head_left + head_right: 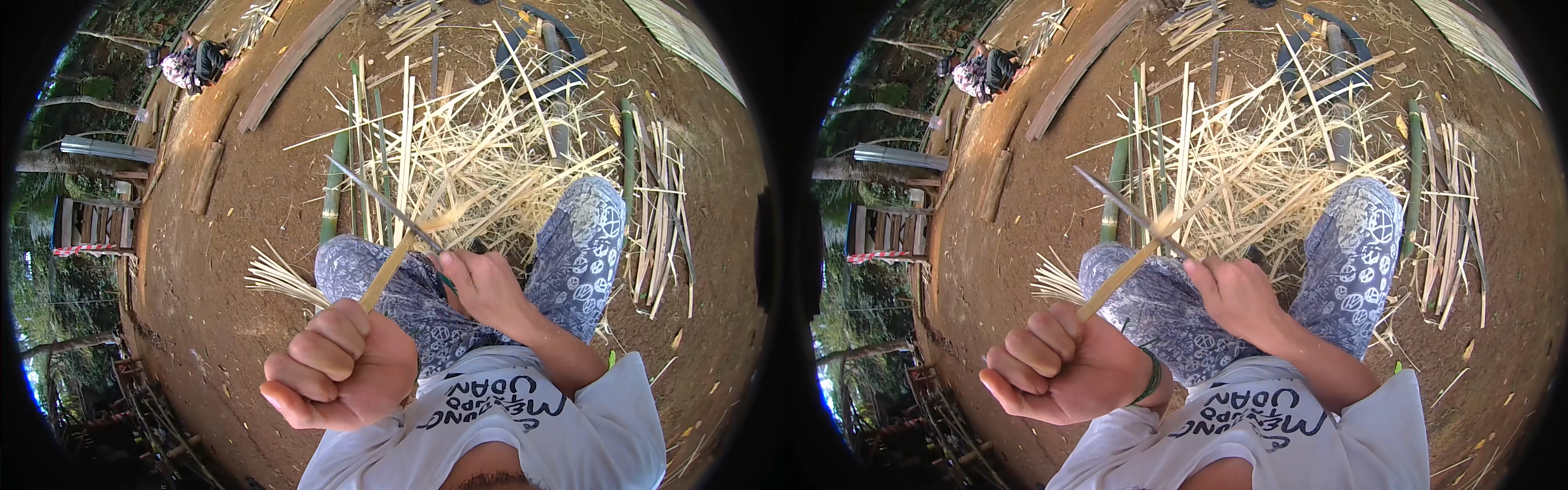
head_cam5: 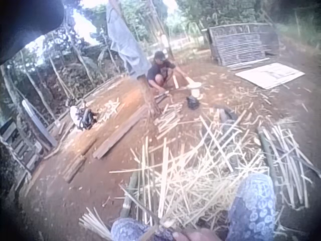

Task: The person sits on the ground and uses a large knife to split long bamboo poles into thin strips. They hold the bamboo vertically and strike it with the knife to separate the fibers, then peel away the resulting strips. The person occasionally pauses to inspect the split bamboo or adjust their grip.

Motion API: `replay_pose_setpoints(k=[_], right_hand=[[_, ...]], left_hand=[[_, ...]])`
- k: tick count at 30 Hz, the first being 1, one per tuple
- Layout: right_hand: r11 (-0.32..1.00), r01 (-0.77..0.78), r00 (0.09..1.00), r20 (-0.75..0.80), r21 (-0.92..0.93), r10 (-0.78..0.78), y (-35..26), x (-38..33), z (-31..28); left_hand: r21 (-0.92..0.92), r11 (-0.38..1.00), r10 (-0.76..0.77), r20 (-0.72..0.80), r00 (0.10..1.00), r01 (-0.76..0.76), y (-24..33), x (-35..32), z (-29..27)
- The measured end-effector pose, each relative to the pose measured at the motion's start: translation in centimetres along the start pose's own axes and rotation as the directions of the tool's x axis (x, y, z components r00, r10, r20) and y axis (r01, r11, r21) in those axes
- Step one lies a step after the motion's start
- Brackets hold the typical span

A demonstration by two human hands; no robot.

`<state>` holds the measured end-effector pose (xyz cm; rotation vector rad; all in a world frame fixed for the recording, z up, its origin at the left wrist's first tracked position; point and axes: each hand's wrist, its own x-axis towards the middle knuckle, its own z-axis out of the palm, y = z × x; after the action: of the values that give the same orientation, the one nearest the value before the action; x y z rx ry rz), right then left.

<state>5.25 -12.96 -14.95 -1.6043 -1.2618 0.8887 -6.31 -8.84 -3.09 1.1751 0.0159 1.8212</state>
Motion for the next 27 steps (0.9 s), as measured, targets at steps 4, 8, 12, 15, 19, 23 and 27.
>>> replay_pose_setpoints(k=[4,8,12,15,19,23,27], right_hand=[[0.973,0.208,0.978,0.002,0.101,-0.209,-3.7,-2.0,-0.6],[0.963,0.247,0.969,-0.029,0.103,-0.246,-1.0,-0.7,0.8],[0.996,-0.059,0.998,-0.007,-0.066,0.059,4.8,2.1,2.3],[0.987,-0.097,0.995,-0.001,-0.130,0.097,4.3,2.0,2.3],[0.994,0.104,0.994,-0.013,-0.025,-0.104,-0.6,-0.2,1.0],[0.977,0.204,0.978,0.035,0.060,-0.206,-1.8,-1.1,0.8],[0.992,-0.084,0.997,-0.008,-0.092,0.083,8.9,2.6,3.2]], left_hand=[[-0.071,0.997,-0.016,-0.040,0.999,0.014,-0.2,-0.2,0.1],[-0.001,1.000,0.000,-0.068,0.998,0.000,0.0,0.6,0.0],[0.038,0.999,-0.022,-0.021,1.000,0.023,0.0,1.8,-0.5],[0.031,0.999,-0.019,0.033,0.999,0.018,0.1,1.5,-1.1],[-0.009,1.000,-0.003,0.063,0.998,0.003,0.1,0.6,-1.7],[-0.015,1.000,0.014,0.031,0.999,-0.014,0.1,0.1,-1.6],[0.027,0.999,-0.022,0.091,0.996,0.020,0.5,0.4,-1.7]])
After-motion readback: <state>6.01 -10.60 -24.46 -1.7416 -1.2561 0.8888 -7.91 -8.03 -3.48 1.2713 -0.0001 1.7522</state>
